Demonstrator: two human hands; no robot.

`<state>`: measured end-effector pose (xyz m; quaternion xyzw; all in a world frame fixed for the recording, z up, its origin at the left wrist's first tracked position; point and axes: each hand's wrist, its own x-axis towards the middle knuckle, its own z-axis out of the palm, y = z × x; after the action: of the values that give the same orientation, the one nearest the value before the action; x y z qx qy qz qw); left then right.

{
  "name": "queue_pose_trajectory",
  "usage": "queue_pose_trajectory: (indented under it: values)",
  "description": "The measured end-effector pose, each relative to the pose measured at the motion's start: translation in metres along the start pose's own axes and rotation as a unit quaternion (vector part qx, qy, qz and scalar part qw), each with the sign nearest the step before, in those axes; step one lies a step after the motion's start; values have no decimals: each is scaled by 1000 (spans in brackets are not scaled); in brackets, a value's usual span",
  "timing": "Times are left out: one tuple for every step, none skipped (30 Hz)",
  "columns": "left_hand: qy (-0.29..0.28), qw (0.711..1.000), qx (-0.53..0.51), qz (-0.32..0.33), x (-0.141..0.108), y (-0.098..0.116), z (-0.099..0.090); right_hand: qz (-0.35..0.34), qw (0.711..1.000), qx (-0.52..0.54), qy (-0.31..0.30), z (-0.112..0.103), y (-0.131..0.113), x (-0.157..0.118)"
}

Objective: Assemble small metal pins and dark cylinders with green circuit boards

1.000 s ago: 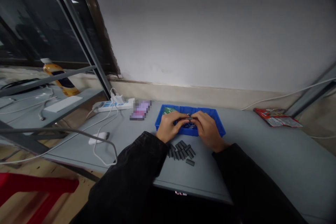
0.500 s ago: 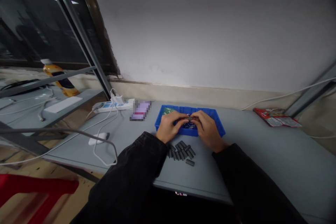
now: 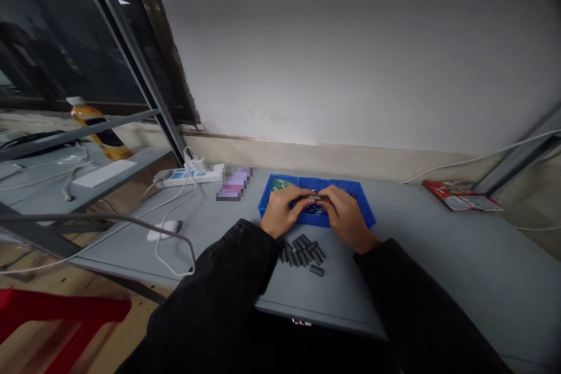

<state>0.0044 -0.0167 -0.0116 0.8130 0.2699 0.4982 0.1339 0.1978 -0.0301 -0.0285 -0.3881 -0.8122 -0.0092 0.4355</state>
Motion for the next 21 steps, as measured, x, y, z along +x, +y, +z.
queue_pose_trajectory:
  values:
    - [1, 1000, 0, 0, 0, 0, 0, -4, 1000, 0, -5, 0, 0, 0]
    - [3, 1000, 0, -1, 0, -1, 0, -8, 1000, -2, -9, -1, -1, 0]
    - [5, 1000, 0, -3, 0, -1, 0, -10, 1000, -4, -10, -1, -1, 0]
    - [6, 1000, 1, -6, 0, -1, 0, -9, 1000, -6, -9, -1, -1, 0]
    - [5, 1000, 3, -9, -1, -2, 0, -5, 1000, -8, -4, -1, -1, 0]
    - [5, 1000, 4, -13, -1, -2, 0, 0, 1000, -9, 2, 0, -1, 0]
    - [3, 1000, 5, -15, -1, -2, 1, 4, 1000, -11, 9, 0, -1, -1]
    - [2, 1000, 6, -14, -1, -2, 1, 8, 1000, -14, 14, 0, 0, -1]
    - [1, 1000, 6, -13, -1, -1, 1, 9, 1000, -19, 16, 0, 0, -1]
    - [1, 1000, 6, -11, -1, -1, 1, 8, 999, -25, 18, 0, 0, -1]
    - [3, 1000, 6, -9, -1, -1, 2, 6, 999, -31, 20, -1, 0, 0]
    - [7, 1000, 7, -9, -1, -1, 2, 6, 999, -35, 22, -2, 0, 0]
    - [13, 1000, 9, -9, -1, -1, 2, 8, 999, -37, 26, -3, 1, 1]
    - [19, 1000, 12, -10, -1, -1, 1, 13, 999, -38, 31, -5, 2, 2]
    - [26, 999, 16, -10, -1, -1, 1, 21, 998, -39, 38, -8, 3, 3]
    - [32, 999, 20, -10, -1, -2, 1, 32, 997, -44, 49, -10, 6, 4]
    - [35, 999, 23, -9, -1, -2, 0, 46, 996, -54, 62, -13, 10, 5]
    - [37, 999, 26, -8, -1, -2, 0, 62, 993, -70, 75, -16, 14, 6]
    - [36, 999, 28, -5, -1, -2, 0, 78, 989, -91, 86, -18, 20, 6]
    - [36, 999, 28, -3, -1, -2, 0, 95, 984, -116, 91, -21, 26, 5]
    - [35, 999, 27, 0, 0, -2, 0, 114, 979, -143, 90, -23, 33, 4]
